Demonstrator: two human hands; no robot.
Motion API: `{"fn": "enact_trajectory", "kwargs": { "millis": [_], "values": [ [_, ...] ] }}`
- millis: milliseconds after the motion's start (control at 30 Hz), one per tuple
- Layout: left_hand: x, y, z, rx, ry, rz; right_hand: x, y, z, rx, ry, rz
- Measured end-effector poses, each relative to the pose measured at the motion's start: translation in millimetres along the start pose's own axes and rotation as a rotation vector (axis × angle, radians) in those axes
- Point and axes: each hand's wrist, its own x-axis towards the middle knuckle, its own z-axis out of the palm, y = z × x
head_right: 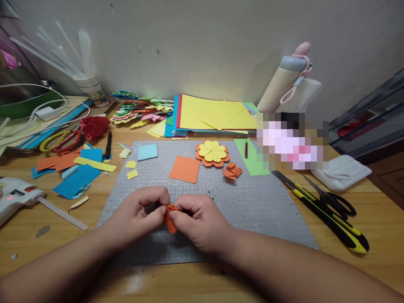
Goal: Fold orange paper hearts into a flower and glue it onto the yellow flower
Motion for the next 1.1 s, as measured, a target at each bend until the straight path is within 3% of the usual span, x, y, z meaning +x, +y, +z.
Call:
{"fn": "enact_trajectory", "kwargs": {
  "millis": [267, 433, 500, 567, 633, 733, 833, 900, 1000, 1100],
  "values": [
    [-1, 0, -1.8, 0.040, 0.001, 0.007, -1, -1, 3, -0.043, 0.058, -0.068],
    [3, -9, 0.6, 0.149, 0.012, -0.023, 0, -3, -9, 0.020, 0.288, -0.040],
    [3, -13, 1.6, 0.145, 0.049, -0.012, 2, -1, -11, 0.119, 0.317, 0.013],
    [2, -15, 1.6, 0.157, 0.157, 0.095, 5, 1, -11, 0.267, 0.274, 0.126],
    [0, -17, 0.7, 0.234, 0.243, 0.287, 7, 4, -8, 0.430, 0.213, 0.253],
    [-2, -19, -1.3, 0.417, 0.234, 0.557, 9, 5, -4, 0.604, 0.123, 0.372],
    [-4, -19, -2.6, 0.465, 0.247, 0.679, 9, 4, -4, 0.685, 0.027, 0.451],
    [-4, -18, -2.8, 0.364, 0.309, 0.615, 9, 3, -5, 0.720, -0.012, 0.486],
    [-3, -14, -1.8, 0.005, 0.367, 0.275, 8, 5, -7, 0.656, 0.062, 0.399],
    [0, -11, 0.7, -0.433, 0.260, -0.023, 7, 5, -6, 0.442, 0.124, 0.234]
  ]
}}
